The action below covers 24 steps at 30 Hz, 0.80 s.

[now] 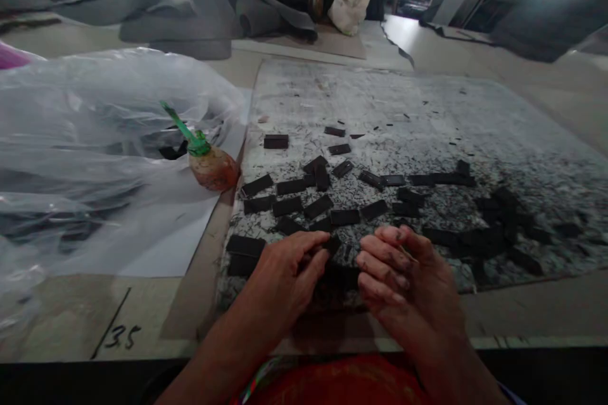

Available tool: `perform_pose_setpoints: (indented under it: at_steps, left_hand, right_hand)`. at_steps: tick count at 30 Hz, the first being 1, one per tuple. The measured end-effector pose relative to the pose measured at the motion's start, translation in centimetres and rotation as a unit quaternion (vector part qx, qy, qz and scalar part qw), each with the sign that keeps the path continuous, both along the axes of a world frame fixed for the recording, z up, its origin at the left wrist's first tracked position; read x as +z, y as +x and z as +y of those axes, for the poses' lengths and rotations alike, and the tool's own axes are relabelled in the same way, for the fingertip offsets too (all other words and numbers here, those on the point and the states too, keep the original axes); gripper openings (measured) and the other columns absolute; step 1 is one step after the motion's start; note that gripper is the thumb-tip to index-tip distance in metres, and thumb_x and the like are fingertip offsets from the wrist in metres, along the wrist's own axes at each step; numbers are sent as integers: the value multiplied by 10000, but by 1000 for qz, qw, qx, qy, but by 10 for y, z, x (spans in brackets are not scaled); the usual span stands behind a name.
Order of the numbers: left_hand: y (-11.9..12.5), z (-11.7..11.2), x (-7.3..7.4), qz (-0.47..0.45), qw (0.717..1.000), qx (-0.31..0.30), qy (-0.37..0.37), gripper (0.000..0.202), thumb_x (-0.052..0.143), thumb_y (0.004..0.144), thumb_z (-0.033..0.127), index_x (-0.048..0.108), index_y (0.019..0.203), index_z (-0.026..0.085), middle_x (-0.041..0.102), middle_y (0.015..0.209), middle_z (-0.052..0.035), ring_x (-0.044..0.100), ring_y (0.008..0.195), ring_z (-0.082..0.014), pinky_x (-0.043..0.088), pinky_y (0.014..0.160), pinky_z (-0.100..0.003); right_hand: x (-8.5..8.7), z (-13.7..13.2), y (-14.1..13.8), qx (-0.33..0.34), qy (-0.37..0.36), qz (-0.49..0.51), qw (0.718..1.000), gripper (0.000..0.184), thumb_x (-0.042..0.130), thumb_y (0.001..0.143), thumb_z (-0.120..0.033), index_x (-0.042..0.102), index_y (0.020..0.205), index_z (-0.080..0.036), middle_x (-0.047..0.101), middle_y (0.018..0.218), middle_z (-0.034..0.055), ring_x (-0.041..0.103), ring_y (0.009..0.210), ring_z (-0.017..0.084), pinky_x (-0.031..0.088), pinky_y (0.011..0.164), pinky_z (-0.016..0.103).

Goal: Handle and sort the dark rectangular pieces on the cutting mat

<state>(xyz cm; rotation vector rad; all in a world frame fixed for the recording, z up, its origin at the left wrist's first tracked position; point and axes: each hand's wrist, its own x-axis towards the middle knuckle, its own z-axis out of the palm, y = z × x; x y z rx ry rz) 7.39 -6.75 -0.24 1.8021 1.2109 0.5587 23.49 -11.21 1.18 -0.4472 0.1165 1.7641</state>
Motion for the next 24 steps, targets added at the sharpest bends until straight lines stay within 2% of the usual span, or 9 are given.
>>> perform_pose_setpoints:
  at_steps: [2, 5, 8, 10, 12, 14, 16, 19, 24]
  left_hand:
    - [0, 0, -5, 8, 998, -12, 64, 252, 496, 846, 198, 655, 1038, 163, 670, 890, -45, 612, 736, -151, 476, 712, -264]
    - [-2, 0, -8, 26, 990, 8, 141, 262, 479, 856, 196, 629, 1072, 182, 639, 949, -53, 614, 794, -160, 477, 736, -279]
    - [-2, -5, -3, -9, 986, 26, 165, 229, 485, 861, 211, 636, 1032, 198, 628, 942, -41, 608, 835, -159, 467, 745, -270]
    - [1, -12, 3, -57, 992, 21, 106, 196, 511, 854, 238, 643, 995, 207, 631, 879, -17, 601, 768, -140, 467, 681, -241]
    - [6, -20, 9, -114, 993, 12, -8, 199, 565, 827, 259, 632, 1011, 222, 643, 879, 0, 598, 731, -129, 467, 628, -220]
    - [12, -30, 11, -189, 974, -7, -128, 253, 621, 792, 250, 609, 1044, 235, 658, 917, 10, 608, 766, -134, 479, 649, -216]
    - [18, -37, 9, -266, 942, -23, -202, 259, 643, 784, 246, 602, 1039, 233, 666, 920, 13, 609, 802, -142, 482, 689, -222]
    - [23, -45, 4, -329, 914, 1, -238, 198, 636, 803, 269, 630, 993, 215, 667, 868, 8, 599, 771, -135, 470, 670, -214]
    - [22, -48, 1, -353, 891, 27, -284, 178, 603, 827, 299, 704, 935, 199, 685, 739, 6, 598, 594, -108, 478, 563, -194]
  right_hand:
    - [0, -2, -1, -6, 5, 21, 1000, 196, 539, 822, -268, 506, 651, -178, 362, 513, -82, 347, 397, 41, 298, 345, 132]
    - [-2, -5, -2, -9, 12, 40, 999, 243, 521, 842, -284, 484, 625, -182, 339, 502, -84, 336, 391, 46, 281, 341, 137]
    - [-5, -8, -3, -6, 23, 42, 999, 283, 511, 856, -299, 476, 600, -182, 317, 490, -87, 316, 384, 48, 276, 344, 139]
    - [-6, -9, -5, -4, 29, 39, 999, 310, 499, 867, -303, 471, 583, -181, 303, 485, -88, 295, 379, 48, 275, 346, 141]
    - [-6, -11, -9, 6, 32, 29, 999, 324, 505, 864, -317, 478, 573, -179, 293, 483, -88, 281, 381, 49, 277, 350, 142]
    - [-5, -12, -13, 18, 28, 14, 999, 340, 533, 845, -348, 484, 555, -178, 280, 478, -85, 281, 395, 52, 297, 368, 144]
    - [-4, -14, -18, 22, 15, 0, 1000, 364, 566, 818, -370, 473, 523, -178, 257, 465, -82, 292, 416, 60, 337, 406, 149]
    - [-5, -17, -22, 19, 6, -12, 1000, 397, 586, 803, -365, 439, 480, -185, 197, 432, -86, 272, 406, 70, 364, 431, 166]
    - [-10, -22, -23, 18, 26, -9, 999, 423, 557, 822, -395, 407, 475, -205, 119, 385, -103, 163, 361, 79, 342, 404, 195]
